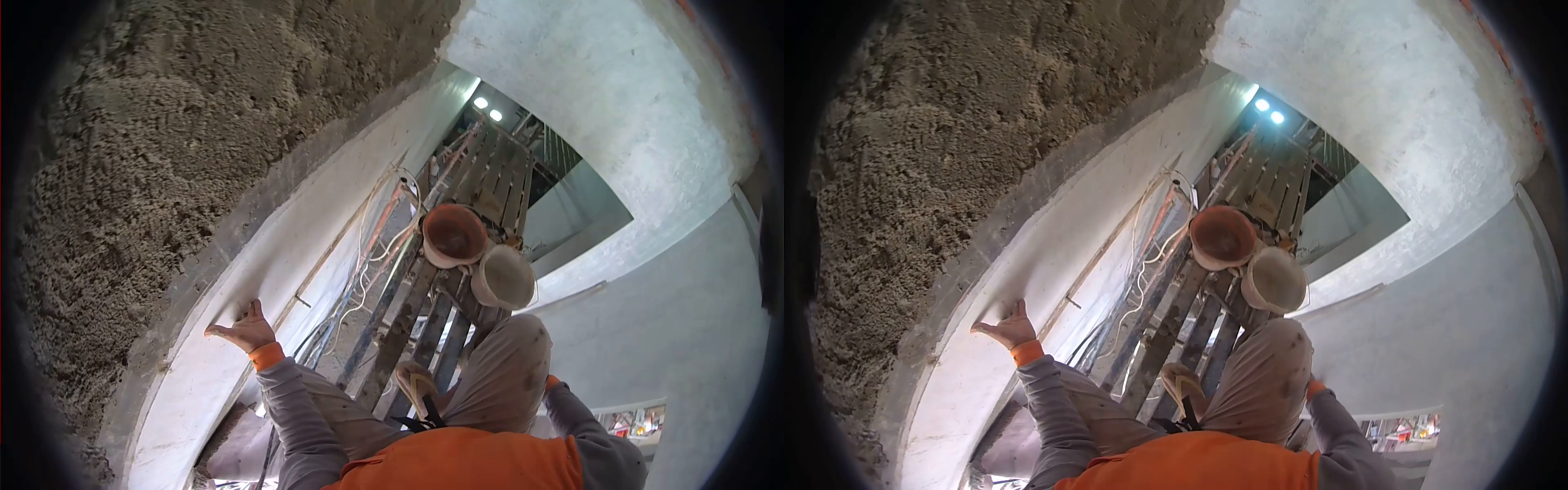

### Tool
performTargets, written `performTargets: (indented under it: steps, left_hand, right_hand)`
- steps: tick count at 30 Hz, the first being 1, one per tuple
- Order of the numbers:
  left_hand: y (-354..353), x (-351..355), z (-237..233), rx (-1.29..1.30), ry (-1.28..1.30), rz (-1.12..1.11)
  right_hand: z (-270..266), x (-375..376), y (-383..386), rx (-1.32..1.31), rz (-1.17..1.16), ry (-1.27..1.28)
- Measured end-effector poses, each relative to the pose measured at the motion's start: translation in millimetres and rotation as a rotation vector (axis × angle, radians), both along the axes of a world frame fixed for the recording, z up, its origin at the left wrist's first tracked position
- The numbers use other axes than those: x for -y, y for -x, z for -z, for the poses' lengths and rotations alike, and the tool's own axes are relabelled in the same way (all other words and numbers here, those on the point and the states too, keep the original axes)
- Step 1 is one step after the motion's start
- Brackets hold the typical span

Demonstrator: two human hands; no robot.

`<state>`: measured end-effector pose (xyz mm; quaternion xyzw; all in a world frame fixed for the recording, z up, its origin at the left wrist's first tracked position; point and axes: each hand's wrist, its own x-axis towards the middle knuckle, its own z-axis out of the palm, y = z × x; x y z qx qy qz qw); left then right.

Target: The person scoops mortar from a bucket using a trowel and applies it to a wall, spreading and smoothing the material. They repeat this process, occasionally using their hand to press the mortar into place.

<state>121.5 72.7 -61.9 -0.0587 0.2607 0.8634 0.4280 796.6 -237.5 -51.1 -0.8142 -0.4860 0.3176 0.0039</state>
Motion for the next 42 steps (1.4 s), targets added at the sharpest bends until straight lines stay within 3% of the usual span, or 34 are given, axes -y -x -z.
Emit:
performTargets:
  steps: [4,5,6,7,8,13,16,20,23,29,31,35,38,41,42]
  left_hand:
    - [0,1,-5,0.014,-0.020,0.035]
    - [1,1,-3,-0.002,-0.029,0.050]
    - [1,2,-1,-0.016,-0.037,0.066]
    - [0,3,-1,-0.020,-0.036,0.063]
    - [-1,3,-3,-0.023,-0.037,0.060]
    - [-6,0,-12,0.020,0.001,-0.013]
    - [3,-2,-1,0.000,-0.113,0.032]
    - [-6,-1,-6,-0.013,-0.014,-0.041]
    - [-8,-4,-13,0.010,-0.025,-0.040]
    - [5,-6,9,0.116,-0.095,-0.013]
    - [-9,-1,-18,0.053,-0.066,-0.040]
    - [-11,-1,-18,0.072,-0.068,-0.036]
    - [2,-2,0,0.137,-0.149,0.015]
    - [-4,-2,-10,0.111,-0.086,-0.024]
    - [-10,0,-17,0.084,-0.047,-0.058]
  right_hand:
    - [33,6,-44,0.249,-0.264,-0.225]
    - [-29,-20,17,0.005,0.097,-0.192]
    - [12,-13,-31,0.132,-0.068,-0.165]
    - [-8,-24,-13,0.464,-0.285,-0.039]
    - [-17,-32,-4,0.563,-0.332,0.040]
    - [18,-48,10,0.537,-0.206,0.058]
    - [32,-40,25,0.478,-0.239,0.067]
    - [8,-42,16,0.508,-0.377,0.131]
    - [-6,-55,0,0.676,-0.441,0.155]
    - [18,-62,12,0.649,-0.191,0.087]
    - [30,-49,25,0.578,-0.219,0.063]
    - [-3,-37,38,0.533,-0.351,0.100]
    - [-44,-50,47,0.658,-0.381,0.299]
    - [-19,-52,39,0.673,-0.139,0.248]
    - [-1,-46,31,0.607,-0.181,0.012]
